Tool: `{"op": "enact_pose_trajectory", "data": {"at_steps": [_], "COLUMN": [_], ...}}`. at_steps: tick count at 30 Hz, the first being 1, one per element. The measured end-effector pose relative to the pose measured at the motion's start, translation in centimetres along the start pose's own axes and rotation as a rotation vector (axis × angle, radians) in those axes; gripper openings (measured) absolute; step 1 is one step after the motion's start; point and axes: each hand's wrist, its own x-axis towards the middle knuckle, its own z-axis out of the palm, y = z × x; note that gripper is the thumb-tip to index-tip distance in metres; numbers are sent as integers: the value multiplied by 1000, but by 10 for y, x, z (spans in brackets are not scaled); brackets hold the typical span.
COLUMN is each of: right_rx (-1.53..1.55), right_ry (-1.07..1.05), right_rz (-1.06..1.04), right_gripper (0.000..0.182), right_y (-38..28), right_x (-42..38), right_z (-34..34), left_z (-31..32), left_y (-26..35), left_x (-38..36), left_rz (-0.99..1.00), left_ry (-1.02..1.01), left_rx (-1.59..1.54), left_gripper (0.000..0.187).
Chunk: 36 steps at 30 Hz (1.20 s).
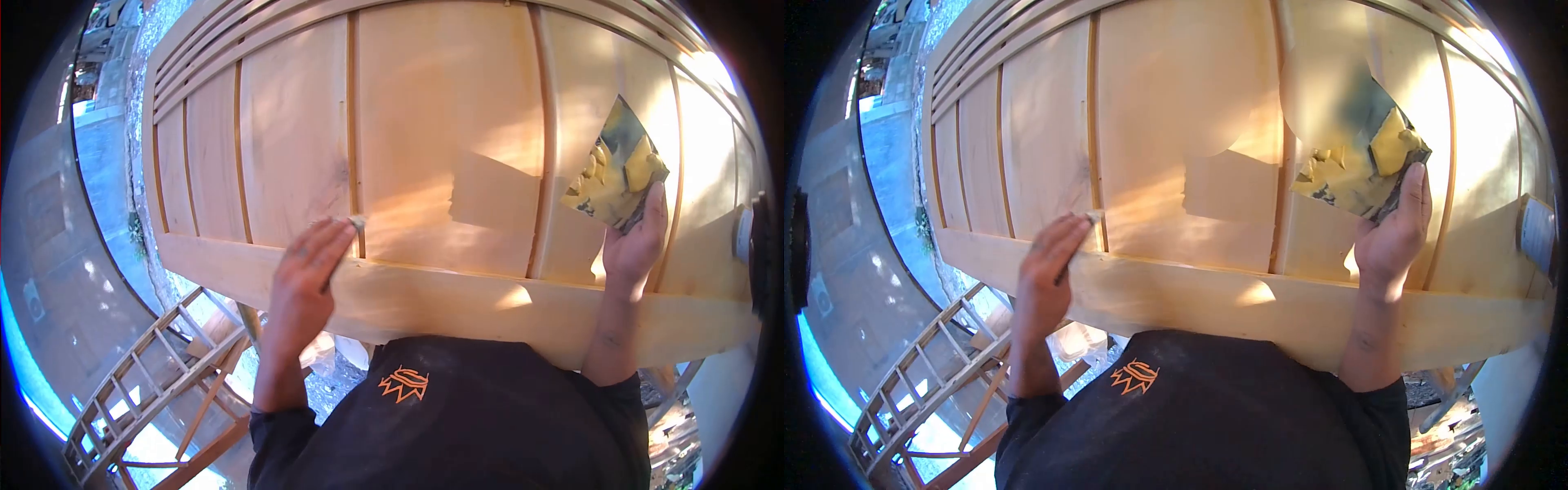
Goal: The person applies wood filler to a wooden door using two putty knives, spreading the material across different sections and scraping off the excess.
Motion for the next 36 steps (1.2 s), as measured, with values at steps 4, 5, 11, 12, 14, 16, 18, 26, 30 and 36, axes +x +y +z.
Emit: {"op": "enact_pose_trajectory", "data": {"at_steps": [4,5,11,12,14,16,18,26,30,36], "right_rx": [38,47,17,17,5,4,7,-9,-8,-14], "right_ry": [-24,-41,-105,-104,-101,-117,-151,-108,-131,-141], "right_rz": [0,-2,-13,-23,-17,-20,-26,-22,7,-15], "right_gripper": [44,44,43,43,42,42,42,40,42,43], "right_y": [3,3,4,4,2,1,3,3,3,3], "right_x": [2,2,1,1,0,-1,-2,2,5,3], "right_z": [-3,-5,-6,-5,-2,0,2,-6,-7,-3], "left_z": [15,17,49,45,26,6,-5,-2,-8,24], "left_y": [-3,-7,-23,-21,-7,-2,-5,1,7,13], "left_x": [-6,-4,-22,-24,-32,-20,2,12,-9,10], "left_rz": [134,150,197,188,153,179,200,105,55,195], "left_ry": [24,37,64,16,-79,-108,-51,-209,-327,-13], "left_rx": [195,215,200,190,167,141,116,64,29,65], "left_gripper": [53,50,44,45,49,43,42,44,47,52]}}
